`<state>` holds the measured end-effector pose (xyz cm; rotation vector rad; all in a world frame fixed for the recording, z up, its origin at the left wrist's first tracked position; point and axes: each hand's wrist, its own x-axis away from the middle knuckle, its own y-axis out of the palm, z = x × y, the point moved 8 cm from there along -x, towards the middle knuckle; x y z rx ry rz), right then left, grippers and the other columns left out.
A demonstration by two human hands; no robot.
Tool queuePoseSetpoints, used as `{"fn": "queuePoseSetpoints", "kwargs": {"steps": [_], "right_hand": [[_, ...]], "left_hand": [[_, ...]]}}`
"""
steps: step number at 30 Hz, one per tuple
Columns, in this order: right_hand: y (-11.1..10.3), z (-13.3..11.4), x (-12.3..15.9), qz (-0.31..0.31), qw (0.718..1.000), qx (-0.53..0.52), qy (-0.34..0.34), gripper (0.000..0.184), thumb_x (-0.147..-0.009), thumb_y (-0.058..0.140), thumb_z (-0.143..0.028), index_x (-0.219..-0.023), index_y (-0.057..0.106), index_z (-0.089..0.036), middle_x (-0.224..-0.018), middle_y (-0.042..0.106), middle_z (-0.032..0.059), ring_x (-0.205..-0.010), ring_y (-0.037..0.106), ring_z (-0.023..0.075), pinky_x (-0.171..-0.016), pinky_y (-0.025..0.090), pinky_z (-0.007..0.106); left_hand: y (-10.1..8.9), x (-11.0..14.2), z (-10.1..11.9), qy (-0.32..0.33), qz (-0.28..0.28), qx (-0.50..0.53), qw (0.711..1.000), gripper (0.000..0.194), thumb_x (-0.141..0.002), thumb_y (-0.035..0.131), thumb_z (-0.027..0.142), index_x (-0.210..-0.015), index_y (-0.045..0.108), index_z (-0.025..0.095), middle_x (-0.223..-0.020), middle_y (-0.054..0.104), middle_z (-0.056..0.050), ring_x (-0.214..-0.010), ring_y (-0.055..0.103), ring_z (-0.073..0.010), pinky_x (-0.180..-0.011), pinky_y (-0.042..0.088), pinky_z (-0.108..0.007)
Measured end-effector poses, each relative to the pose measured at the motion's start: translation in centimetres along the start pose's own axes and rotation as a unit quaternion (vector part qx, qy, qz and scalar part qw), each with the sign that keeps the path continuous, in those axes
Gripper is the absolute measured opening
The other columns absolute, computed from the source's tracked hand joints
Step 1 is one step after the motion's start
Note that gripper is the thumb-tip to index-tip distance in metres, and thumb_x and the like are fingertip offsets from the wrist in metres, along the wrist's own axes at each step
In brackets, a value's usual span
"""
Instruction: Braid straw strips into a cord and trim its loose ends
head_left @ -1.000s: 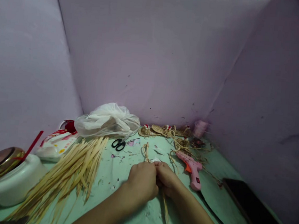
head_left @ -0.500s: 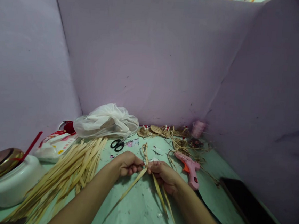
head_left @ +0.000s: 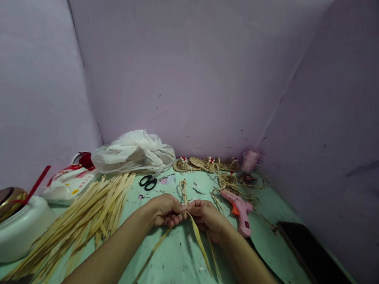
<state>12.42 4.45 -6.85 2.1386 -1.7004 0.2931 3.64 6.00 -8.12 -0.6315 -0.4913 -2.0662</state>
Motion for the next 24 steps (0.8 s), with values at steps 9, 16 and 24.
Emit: {"fn": "queuePoseSetpoints", "kwargs": {"steps": [9, 16, 24], "right_hand": [[-0.4, 0.4, -0.2, -0.005, 0.999, 0.032, 0.018, 0.005, -0.054, 0.052, -0.020, -0.055, 0.051, -0.015, -0.039, 0.038, -0.0079, -0.032, 0.016, 0.0023, -0.034, 0.008, 0.018], [-0.9, -0.3, -0.5, 0.035, 0.989, 0.140, -0.036, 0.003, -0.055, 0.051, -0.016, -0.058, 0.051, -0.016, -0.046, 0.050, -0.0042, -0.038, 0.035, 0.0054, -0.039, 0.025, 0.018], [-1.7, -2.4, 0.6, 0.157, 0.910, 0.367, -0.109, 0.005, -0.053, 0.058, -0.013, -0.051, 0.059, -0.018, -0.049, 0.054, 0.0006, -0.051, 0.044, 0.0125, -0.048, 0.025, 0.024]], "left_hand": [[0.3, 0.6, 1.1, 0.066, 0.030, -0.054, 0.996, 0.026, -0.061, 0.068, 0.033, -0.060, 0.055, 0.011, -0.040, 0.049, 0.004, -0.028, 0.040, -0.0052, -0.028, 0.027, -0.016], [0.1, 0.5, 0.8, 0.045, 0.051, -0.099, 0.993, 0.014, -0.060, 0.061, 0.024, -0.057, 0.056, 0.011, -0.039, 0.046, 0.004, -0.030, 0.037, -0.0051, -0.029, 0.024, -0.017], [-0.3, 1.0, 1.1, 0.034, 0.158, -0.166, 0.973, 0.014, -0.052, 0.053, 0.009, -0.041, 0.046, 0.013, -0.026, 0.032, 0.006, -0.024, 0.024, -0.0047, -0.030, 0.012, -0.020]]}}
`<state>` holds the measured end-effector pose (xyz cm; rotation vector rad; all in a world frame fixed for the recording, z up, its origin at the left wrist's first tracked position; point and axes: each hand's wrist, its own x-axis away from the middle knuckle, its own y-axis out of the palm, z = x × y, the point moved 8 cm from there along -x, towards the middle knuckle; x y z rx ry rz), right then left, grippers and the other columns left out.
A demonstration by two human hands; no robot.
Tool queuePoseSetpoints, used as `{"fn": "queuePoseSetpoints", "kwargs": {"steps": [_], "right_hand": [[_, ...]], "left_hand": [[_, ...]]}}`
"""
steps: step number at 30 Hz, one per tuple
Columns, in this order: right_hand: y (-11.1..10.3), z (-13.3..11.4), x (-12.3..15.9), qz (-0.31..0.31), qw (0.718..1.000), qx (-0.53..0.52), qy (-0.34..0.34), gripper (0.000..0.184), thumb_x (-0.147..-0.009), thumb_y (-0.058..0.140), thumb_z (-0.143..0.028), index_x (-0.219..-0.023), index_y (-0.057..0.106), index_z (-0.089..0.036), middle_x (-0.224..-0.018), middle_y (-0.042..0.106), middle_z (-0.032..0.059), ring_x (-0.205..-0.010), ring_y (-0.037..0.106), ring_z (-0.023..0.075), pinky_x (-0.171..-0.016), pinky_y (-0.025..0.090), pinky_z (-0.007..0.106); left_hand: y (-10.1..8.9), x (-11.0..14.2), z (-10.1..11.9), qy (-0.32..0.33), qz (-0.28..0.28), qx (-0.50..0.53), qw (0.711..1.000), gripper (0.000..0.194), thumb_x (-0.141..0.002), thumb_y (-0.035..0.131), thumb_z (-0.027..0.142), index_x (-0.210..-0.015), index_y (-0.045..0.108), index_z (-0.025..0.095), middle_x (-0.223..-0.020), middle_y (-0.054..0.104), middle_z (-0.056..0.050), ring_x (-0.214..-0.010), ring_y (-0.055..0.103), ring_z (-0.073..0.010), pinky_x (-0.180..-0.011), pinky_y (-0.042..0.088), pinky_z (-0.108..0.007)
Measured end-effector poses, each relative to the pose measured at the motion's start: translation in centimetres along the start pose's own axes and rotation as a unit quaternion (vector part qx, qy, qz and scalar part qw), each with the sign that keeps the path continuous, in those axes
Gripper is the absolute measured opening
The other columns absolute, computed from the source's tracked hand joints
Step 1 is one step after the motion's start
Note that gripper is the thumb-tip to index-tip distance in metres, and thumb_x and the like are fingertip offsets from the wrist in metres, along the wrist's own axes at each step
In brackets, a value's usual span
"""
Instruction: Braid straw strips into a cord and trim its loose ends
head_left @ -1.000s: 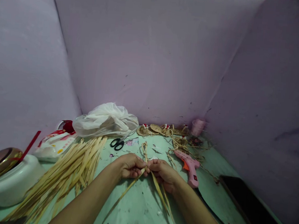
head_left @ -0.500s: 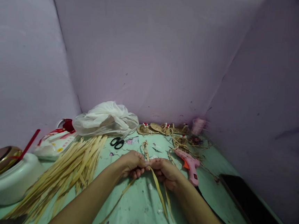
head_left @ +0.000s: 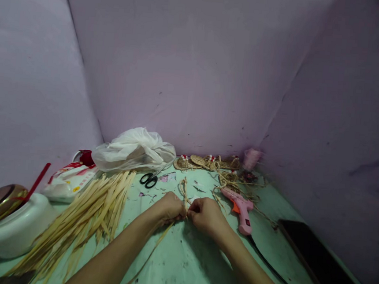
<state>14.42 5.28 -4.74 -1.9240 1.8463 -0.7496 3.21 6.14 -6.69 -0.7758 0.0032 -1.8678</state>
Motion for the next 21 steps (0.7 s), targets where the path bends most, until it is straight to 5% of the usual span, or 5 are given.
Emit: {"fn": "queuePoseSetpoints", "kwargs": {"steps": [4, 11, 17, 21], "right_hand": [[-1.3, -1.1, 1.0, 0.039, 0.995, 0.088, 0.015, 0.007, -0.054, 0.058, -0.015, -0.048, 0.061, -0.017, -0.047, 0.055, 0.0039, -0.050, 0.045, 0.0138, -0.048, 0.023, 0.026], [0.3, -3.6, 2.5, 0.022, 0.992, 0.122, -0.026, 0.011, -0.059, 0.056, -0.014, -0.052, 0.065, -0.017, -0.054, 0.061, 0.0081, -0.049, 0.046, 0.0149, -0.048, 0.022, 0.027], [0.2, -3.3, 2.3, -0.016, 0.998, 0.050, -0.024, 0.014, -0.055, 0.062, -0.013, -0.042, 0.058, -0.018, -0.044, 0.054, 0.0024, -0.045, 0.043, 0.0119, -0.047, 0.022, 0.026], [-2.1, -2.0, 1.1, 0.000, 0.998, -0.054, 0.016, 0.022, -0.071, 0.053, -0.028, -0.053, 0.058, -0.018, -0.050, 0.057, 0.0023, -0.047, 0.046, 0.0116, -0.047, 0.030, 0.023]], "left_hand": [[0.1, 0.5, 0.4, -0.001, 0.017, 0.004, 1.000, 0.017, -0.051, 0.050, 0.007, -0.038, 0.042, 0.014, -0.024, 0.029, 0.006, -0.024, 0.023, -0.0048, -0.031, 0.011, -0.020], [0.2, -0.2, -0.4, -0.012, -0.034, 0.056, 0.998, 0.017, -0.053, 0.047, 0.013, -0.037, 0.041, 0.014, -0.030, 0.037, 0.003, -0.025, 0.024, -0.0036, -0.031, 0.011, -0.019], [-0.5, -0.4, 0.2, 0.050, -0.092, 0.077, 0.991, 0.008, -0.049, 0.053, 0.014, -0.044, 0.047, 0.013, -0.034, 0.038, 0.005, -0.027, 0.025, -0.0025, -0.031, 0.010, -0.018], [-0.8, -0.5, 0.3, 0.066, -0.118, 0.088, 0.987, 0.010, -0.049, 0.057, 0.020, -0.051, 0.052, 0.012, -0.039, 0.043, 0.005, -0.029, 0.028, -0.0025, -0.030, 0.010, -0.017]]}}
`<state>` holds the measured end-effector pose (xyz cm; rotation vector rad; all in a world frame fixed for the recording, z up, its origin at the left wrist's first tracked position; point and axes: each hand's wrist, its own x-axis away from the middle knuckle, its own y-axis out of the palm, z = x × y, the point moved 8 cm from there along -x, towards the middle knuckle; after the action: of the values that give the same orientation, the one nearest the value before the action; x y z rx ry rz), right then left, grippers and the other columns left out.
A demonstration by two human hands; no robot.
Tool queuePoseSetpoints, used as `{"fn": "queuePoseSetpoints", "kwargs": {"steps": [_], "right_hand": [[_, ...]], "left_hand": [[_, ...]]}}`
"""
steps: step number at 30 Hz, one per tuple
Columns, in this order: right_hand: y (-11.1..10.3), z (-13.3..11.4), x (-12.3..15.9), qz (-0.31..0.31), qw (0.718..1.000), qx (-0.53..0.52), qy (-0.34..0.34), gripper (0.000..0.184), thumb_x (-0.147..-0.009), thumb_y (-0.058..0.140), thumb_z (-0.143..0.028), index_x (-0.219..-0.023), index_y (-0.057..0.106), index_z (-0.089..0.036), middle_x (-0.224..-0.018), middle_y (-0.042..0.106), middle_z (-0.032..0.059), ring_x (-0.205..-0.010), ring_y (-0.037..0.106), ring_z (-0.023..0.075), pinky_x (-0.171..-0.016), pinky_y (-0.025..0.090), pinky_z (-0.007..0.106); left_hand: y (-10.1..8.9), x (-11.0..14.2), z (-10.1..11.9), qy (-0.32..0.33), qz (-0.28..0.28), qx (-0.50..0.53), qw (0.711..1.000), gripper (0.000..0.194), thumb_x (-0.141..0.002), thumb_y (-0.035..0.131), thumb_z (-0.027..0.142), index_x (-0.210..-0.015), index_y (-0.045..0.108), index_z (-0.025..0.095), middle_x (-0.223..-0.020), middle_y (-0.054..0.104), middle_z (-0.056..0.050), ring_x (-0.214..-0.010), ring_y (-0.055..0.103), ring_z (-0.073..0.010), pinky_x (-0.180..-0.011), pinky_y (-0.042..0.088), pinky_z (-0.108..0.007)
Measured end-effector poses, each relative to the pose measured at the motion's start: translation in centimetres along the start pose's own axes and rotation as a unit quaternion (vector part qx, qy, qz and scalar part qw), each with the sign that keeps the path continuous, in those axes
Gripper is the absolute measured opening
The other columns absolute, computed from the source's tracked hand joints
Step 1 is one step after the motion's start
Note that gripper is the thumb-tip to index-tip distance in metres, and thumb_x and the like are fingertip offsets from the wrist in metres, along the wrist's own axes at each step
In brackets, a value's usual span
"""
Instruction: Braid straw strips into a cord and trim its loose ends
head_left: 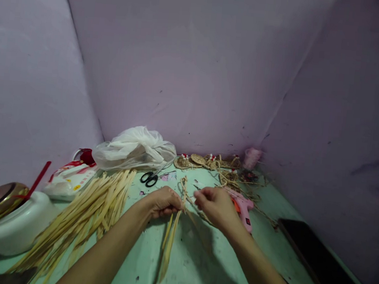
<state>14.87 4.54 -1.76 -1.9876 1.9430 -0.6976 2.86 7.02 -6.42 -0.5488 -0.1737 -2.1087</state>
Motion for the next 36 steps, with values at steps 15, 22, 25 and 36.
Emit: {"fn": "queuePoseSetpoints", "kwargs": {"steps": [15, 22, 25, 36], "right_hand": [[4.7, 1.9, -0.4, -0.142, 0.978, -0.154, 0.012, 0.013, -0.062, 0.059, -0.016, -0.049, 0.056, -0.013, -0.039, 0.043, -0.0059, -0.037, 0.025, 0.0042, -0.039, 0.016, 0.020], [4.3, 2.4, -0.8, -0.111, 0.987, -0.116, 0.003, 0.016, -0.058, 0.051, -0.004, -0.045, 0.055, -0.014, -0.035, 0.037, -0.0077, -0.037, 0.027, 0.0048, -0.040, 0.016, 0.021], [4.2, 2.6, -0.7, -0.108, 0.985, -0.129, 0.026, 0.018, -0.062, 0.051, -0.012, -0.045, 0.051, -0.015, -0.033, 0.034, -0.0083, -0.033, 0.024, 0.0046, -0.037, 0.014, 0.021], [4.9, 3.5, -0.4, -0.099, 0.962, -0.234, 0.104, 0.007, -0.052, 0.048, -0.013, -0.049, 0.055, -0.013, -0.036, 0.044, -0.0048, -0.032, 0.023, 0.0033, -0.036, 0.011, 0.021]], "left_hand": [[0.1, -0.4, -0.3, 0.016, -0.004, -0.058, 0.998, 0.006, -0.049, 0.054, 0.019, -0.051, 0.054, 0.013, -0.037, 0.042, 0.005, -0.027, 0.027, -0.0042, -0.030, 0.013, -0.018], [0.6, 0.3, 0.8, 0.025, 0.014, -0.113, 0.993, 0.005, -0.050, 0.048, 0.012, -0.047, 0.052, 0.013, -0.032, 0.037, 0.006, -0.028, 0.026, -0.0050, -0.031, 0.015, -0.019], [0.7, 0.7, 1.3, 0.034, 0.022, -0.134, 0.990, 0.006, -0.052, 0.047, 0.012, -0.050, 0.052, 0.013, -0.034, 0.038, 0.006, -0.030, 0.026, -0.0048, -0.033, 0.018, -0.019], [0.6, 2.6, 2.4, -0.003, 0.105, -0.328, 0.939, 0.011, -0.053, 0.053, 0.018, -0.056, 0.062, 0.012, -0.041, 0.050, 0.001, -0.044, 0.045, -0.0113, -0.043, 0.031, -0.021]]}}
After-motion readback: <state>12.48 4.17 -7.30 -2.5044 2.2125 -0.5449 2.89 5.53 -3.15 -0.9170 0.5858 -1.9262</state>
